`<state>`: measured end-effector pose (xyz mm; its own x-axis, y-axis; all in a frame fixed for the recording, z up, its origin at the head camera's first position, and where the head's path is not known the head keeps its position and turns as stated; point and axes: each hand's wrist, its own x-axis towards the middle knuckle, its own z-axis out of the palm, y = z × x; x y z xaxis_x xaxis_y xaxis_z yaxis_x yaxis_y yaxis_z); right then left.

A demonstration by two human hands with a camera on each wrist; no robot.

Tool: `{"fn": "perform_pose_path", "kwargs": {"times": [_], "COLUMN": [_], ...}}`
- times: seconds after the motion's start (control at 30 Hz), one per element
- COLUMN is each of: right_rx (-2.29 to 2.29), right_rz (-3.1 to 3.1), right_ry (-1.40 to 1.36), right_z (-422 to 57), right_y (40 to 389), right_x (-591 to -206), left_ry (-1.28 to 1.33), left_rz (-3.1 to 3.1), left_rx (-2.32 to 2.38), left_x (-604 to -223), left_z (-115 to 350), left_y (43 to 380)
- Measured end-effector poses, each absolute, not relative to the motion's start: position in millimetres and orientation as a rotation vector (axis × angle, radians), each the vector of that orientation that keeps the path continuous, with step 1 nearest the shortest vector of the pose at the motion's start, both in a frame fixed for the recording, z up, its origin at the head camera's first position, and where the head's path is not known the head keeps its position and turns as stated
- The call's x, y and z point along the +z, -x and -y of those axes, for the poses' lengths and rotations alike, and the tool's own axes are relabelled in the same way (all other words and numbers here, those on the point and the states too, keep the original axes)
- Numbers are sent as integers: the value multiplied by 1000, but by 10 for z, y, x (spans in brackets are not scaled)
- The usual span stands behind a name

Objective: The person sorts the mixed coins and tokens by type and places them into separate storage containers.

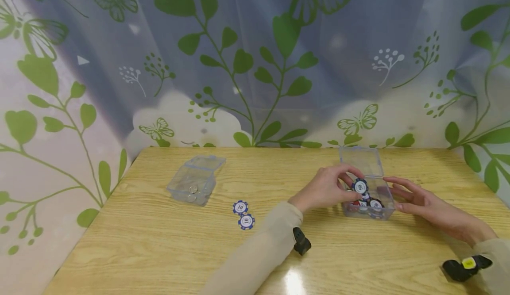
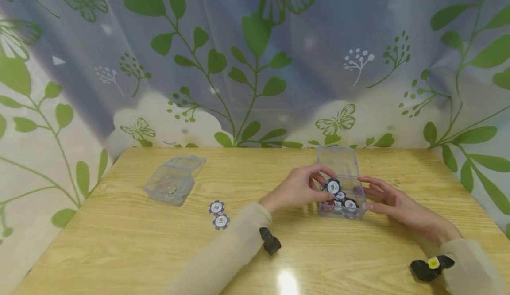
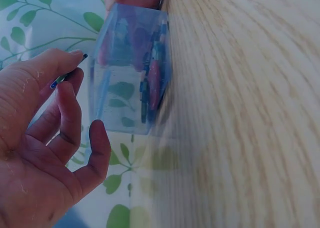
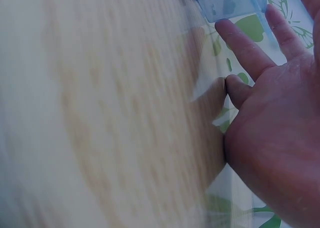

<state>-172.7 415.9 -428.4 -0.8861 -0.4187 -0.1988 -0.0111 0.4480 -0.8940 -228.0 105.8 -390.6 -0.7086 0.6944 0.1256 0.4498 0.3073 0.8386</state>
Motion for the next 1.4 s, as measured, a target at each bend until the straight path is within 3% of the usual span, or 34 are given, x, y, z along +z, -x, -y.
{"fn": "perform_pose_path", "kwargs": {"times": [0.37,0.73,1.4], "right_rx": [-1423,-1433,-1424], "right_rz": [-2310,-2291,-2307], "right_ry": [374,369,379], "right_z": [-4160,-4139,-4177], "right_y": [1731,1723,1737], "right_x": [-4297,-4283,-4308], "left_ry": [-1053,-1244,-1199], "left_rz": [-2324,-2436,-2479], "left_rx": [1244,960,1011], "left_x": [-3962,-3940,-3968], "left_z": [-1132,-1201,-1141], "left_y": [2309,2330,2332]}}
